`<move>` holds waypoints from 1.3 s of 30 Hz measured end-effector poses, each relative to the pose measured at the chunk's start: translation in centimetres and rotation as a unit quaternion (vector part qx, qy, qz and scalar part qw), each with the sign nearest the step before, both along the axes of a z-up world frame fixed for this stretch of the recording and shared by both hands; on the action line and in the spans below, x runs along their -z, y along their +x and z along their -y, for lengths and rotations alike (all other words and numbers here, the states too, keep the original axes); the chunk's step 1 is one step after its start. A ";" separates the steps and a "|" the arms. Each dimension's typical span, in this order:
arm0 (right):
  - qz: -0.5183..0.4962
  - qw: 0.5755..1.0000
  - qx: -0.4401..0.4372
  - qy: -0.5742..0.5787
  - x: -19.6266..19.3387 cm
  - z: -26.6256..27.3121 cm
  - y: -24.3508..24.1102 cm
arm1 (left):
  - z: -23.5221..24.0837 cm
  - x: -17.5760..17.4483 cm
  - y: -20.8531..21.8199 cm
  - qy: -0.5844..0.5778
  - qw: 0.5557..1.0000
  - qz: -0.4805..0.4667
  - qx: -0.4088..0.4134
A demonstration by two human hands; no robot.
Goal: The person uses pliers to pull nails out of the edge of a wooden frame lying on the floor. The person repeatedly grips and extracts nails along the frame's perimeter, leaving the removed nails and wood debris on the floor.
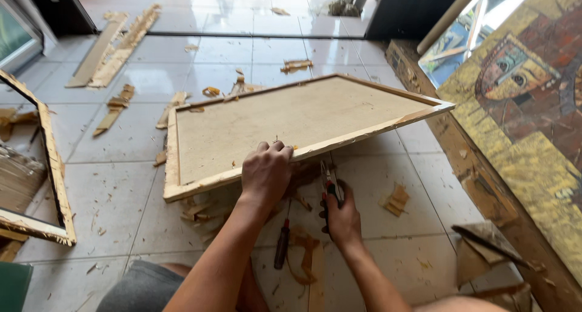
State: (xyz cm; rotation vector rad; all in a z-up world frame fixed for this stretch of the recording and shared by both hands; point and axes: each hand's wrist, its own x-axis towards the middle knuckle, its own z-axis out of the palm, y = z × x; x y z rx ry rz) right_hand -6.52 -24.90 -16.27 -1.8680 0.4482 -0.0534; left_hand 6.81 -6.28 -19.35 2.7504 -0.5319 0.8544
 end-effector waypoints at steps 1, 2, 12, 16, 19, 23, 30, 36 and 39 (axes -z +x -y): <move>0.008 1.000 -0.004 -0.001 -0.7 -0.7 -0.6 | -0.3 -3.3 -1.1 -0.001 1.000 0.008 -0.004; 0.057 0.998 -0.002 -0.032 -1.5 -1.3 -1.0 | -0.5 -6.7 -2.1 0.018 0.997 0.068 -0.018; 0.255 0.946 -0.056 -0.194 -5.9 -3.0 -1.6 | -1.4 -14.1 -5.5 0.026 0.994 0.107 -0.024; 0.243 0.952 -0.036 -0.186 -6.9 -2.3 -2.6 | -1.4 -14.2 -5.3 0.018 0.994 0.106 -0.024; 0.355 0.906 0.016 -0.231 -6.5 -2.4 -2.6 | -1.6 -14.5 -5.4 0.017 0.995 0.097 -0.028; 0.262 0.938 -0.022 -0.224 -5.2 -2.5 -1.4 | -1.6 -14.5 -5.3 0.007 0.997 0.071 -0.022; 0.350 0.915 0.055 -0.192 -4.5 -3.5 -1.8 | -1.4 -15.9 -6.2 0.002 0.996 0.090 -0.018; 0.282 0.941 0.016 -0.185 -7.2 -3.7 -3.4 | -1.7 -15.1 -5.9 0.010 0.998 0.062 -0.026; 0.321 0.927 0.028 -0.191 -6.2 -3.7 -2.6 | -1.5 -15.4 -6.0 0.004 0.997 0.074 -0.023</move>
